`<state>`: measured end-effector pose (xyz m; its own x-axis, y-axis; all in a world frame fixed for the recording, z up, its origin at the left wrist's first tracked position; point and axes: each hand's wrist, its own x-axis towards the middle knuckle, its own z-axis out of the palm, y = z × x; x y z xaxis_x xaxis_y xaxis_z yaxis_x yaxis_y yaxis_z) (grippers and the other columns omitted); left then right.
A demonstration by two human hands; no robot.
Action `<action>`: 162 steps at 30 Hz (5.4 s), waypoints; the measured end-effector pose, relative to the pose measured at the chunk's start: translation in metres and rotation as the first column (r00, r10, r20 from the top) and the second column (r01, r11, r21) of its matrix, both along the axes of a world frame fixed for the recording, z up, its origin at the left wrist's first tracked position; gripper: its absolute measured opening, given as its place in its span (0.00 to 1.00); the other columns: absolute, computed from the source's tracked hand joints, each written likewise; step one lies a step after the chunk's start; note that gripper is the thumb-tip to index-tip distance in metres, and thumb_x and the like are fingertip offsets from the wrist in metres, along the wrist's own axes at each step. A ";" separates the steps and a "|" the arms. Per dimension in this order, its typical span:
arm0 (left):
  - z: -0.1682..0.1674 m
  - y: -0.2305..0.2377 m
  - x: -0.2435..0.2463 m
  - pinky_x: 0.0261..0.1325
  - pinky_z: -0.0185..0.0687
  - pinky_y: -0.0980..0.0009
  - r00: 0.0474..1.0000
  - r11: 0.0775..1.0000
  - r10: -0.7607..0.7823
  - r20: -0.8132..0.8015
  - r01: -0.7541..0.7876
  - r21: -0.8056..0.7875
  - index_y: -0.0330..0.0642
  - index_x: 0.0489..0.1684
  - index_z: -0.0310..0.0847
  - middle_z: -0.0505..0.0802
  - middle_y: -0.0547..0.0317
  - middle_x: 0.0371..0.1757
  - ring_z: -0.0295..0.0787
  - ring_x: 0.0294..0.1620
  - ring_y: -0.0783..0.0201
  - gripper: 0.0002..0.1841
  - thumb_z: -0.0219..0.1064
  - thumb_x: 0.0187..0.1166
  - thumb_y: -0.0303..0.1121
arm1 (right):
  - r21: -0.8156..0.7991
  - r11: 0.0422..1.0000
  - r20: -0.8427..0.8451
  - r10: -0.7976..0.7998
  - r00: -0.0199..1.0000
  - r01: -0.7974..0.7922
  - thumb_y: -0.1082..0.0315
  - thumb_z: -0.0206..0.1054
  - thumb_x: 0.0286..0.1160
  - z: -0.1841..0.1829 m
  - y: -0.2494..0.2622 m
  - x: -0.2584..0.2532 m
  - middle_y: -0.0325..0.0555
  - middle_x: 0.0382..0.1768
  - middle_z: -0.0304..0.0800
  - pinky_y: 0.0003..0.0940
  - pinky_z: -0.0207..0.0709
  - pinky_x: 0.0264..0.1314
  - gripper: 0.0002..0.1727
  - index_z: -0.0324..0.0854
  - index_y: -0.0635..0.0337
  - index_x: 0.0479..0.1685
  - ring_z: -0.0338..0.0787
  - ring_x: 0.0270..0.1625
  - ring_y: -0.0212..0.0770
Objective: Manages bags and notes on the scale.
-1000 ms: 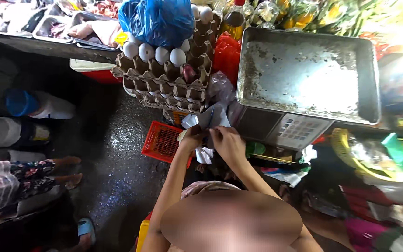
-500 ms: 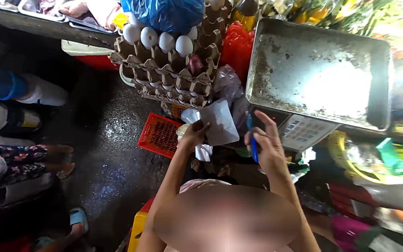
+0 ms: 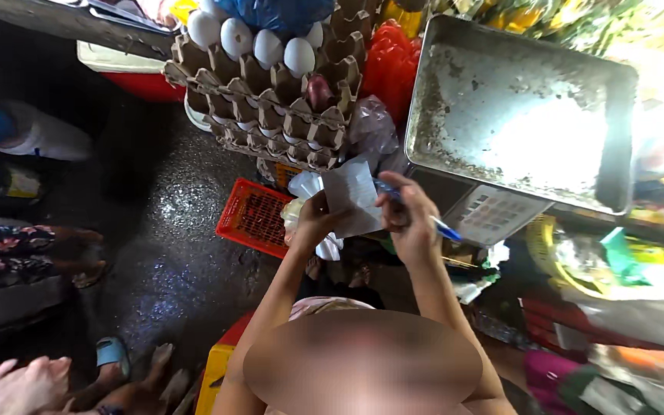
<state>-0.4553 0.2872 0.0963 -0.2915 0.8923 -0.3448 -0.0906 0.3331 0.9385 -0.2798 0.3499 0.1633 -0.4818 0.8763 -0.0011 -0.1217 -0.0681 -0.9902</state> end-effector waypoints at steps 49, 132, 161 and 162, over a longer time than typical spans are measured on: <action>-0.042 -0.015 0.030 0.59 0.79 0.47 0.832 0.975 0.192 -0.520 -0.101 0.199 0.65 0.49 0.96 0.73 0.40 0.81 0.77 0.67 0.43 0.20 0.86 0.54 0.46 | 0.730 0.599 0.200 -0.647 0.736 0.329 0.68 0.66 0.81 -0.108 -0.018 -0.012 0.37 0.18 0.84 0.17 0.83 0.26 0.19 0.78 0.64 0.18 0.86 0.21 0.22; 0.021 0.033 0.035 0.75 0.73 0.43 0.718 0.982 -0.164 -0.677 0.051 -0.184 0.35 0.70 0.82 0.89 0.38 0.66 0.85 0.70 0.42 0.24 0.70 0.74 0.34 | 0.015 0.752 1.000 0.001 0.025 -0.659 0.72 0.59 0.86 0.022 0.072 -0.095 0.67 0.60 0.88 0.62 0.80 0.61 0.14 0.84 0.72 0.59 0.88 0.63 0.66; 0.062 -0.027 -0.066 0.68 0.77 0.36 0.674 0.746 -0.507 -0.537 0.032 -0.665 0.31 0.69 0.79 0.88 0.30 0.60 0.86 0.63 0.35 0.26 0.71 0.80 0.41 | 0.236 0.816 0.946 -0.068 0.318 -0.528 0.47 0.58 0.87 0.048 -0.002 0.005 0.54 0.31 0.93 0.57 0.84 0.39 0.33 0.70 0.57 0.84 0.94 0.35 0.60; 0.069 -0.033 -0.070 0.63 0.80 0.36 0.700 0.765 -0.479 -0.529 0.038 -0.643 0.33 0.73 0.74 0.90 0.33 0.55 0.89 0.56 0.37 0.27 0.71 0.79 0.40 | 0.256 0.816 0.946 -0.100 0.309 -0.519 0.49 0.57 0.88 0.046 -0.006 0.014 0.54 0.29 0.92 0.56 0.84 0.36 0.27 0.78 0.60 0.72 0.94 0.34 0.59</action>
